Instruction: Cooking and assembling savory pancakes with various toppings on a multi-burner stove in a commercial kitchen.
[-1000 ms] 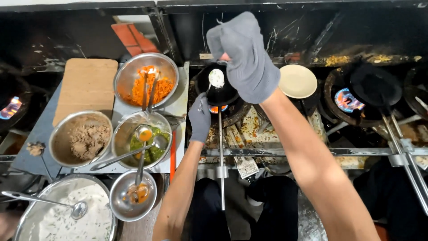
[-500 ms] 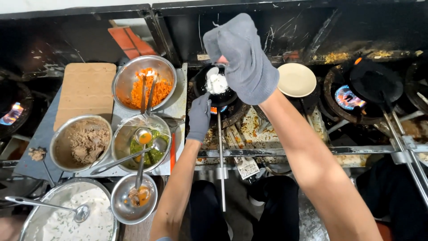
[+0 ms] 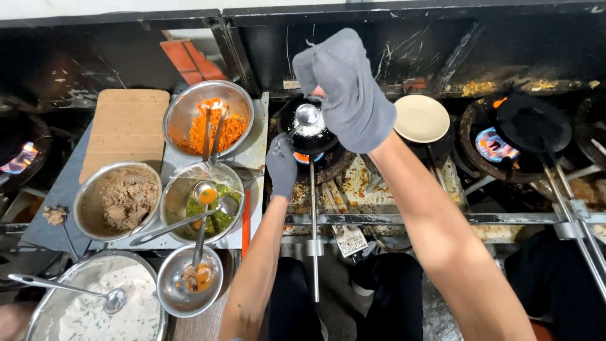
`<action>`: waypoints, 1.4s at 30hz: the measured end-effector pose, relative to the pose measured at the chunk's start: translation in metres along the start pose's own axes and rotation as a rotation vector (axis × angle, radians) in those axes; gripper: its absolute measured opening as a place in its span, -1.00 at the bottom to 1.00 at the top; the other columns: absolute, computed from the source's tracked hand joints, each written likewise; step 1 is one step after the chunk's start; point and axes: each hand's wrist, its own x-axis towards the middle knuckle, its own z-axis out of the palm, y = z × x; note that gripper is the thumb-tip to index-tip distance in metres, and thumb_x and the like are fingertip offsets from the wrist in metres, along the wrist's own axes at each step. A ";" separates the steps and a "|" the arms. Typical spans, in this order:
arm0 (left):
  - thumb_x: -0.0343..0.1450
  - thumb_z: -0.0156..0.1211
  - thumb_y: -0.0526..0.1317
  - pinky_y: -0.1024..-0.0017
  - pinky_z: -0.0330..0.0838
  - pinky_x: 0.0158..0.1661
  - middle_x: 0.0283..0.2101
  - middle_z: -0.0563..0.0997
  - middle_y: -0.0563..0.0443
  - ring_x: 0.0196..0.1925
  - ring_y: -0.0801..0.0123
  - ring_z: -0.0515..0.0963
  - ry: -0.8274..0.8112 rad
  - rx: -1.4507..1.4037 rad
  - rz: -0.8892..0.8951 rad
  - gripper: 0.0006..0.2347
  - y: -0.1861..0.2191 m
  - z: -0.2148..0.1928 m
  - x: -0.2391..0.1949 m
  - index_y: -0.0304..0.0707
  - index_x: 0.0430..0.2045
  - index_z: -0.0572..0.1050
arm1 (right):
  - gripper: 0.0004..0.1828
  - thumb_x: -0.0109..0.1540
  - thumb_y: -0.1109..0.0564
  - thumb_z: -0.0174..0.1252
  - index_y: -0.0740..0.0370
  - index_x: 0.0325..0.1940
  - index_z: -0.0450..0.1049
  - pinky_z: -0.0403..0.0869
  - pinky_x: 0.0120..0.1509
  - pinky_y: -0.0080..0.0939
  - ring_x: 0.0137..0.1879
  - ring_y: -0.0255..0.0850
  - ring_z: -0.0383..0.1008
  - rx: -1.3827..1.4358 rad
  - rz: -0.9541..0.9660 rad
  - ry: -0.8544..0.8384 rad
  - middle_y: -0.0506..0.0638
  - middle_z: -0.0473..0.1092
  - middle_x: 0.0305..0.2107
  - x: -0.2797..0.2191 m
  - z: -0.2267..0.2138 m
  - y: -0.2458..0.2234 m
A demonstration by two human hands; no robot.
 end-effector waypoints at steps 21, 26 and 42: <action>0.68 -0.24 -0.23 0.33 0.52 0.00 -0.03 0.63 -0.24 -0.06 0.24 0.65 0.541 0.368 -0.038 -0.69 0.085 -0.405 -0.223 -0.46 0.11 0.47 | -0.44 0.60 -0.13 -0.23 0.29 -0.28 0.37 0.30 -0.03 -0.06 -0.16 -0.01 0.33 -0.294 -0.292 -0.044 0.06 0.33 -0.37 -0.017 0.000 -0.044; 0.67 -0.28 -0.22 0.30 0.57 -0.10 -0.08 0.64 -0.23 -0.13 0.20 0.68 0.643 0.479 -0.181 -0.67 0.088 -0.486 -0.305 -0.47 -0.03 0.51 | -0.29 0.58 -0.20 -0.23 0.24 -0.57 0.22 0.17 -0.44 -0.21 -0.54 -0.16 0.24 -0.145 -0.211 -0.142 -0.01 0.19 -0.66 -0.015 0.003 -0.025; 0.45 0.28 -0.21 0.03 0.28 0.17 0.22 0.43 -0.46 0.20 -0.23 0.42 0.122 0.590 0.166 -0.68 0.029 -0.234 -0.021 -0.46 0.01 0.51 | -0.23 0.49 -0.34 -0.14 0.29 -0.55 -0.04 0.07 -0.53 -0.28 -0.63 -0.25 0.07 0.132 -0.200 -0.085 -0.03 0.08 -0.67 0.005 -0.008 -0.026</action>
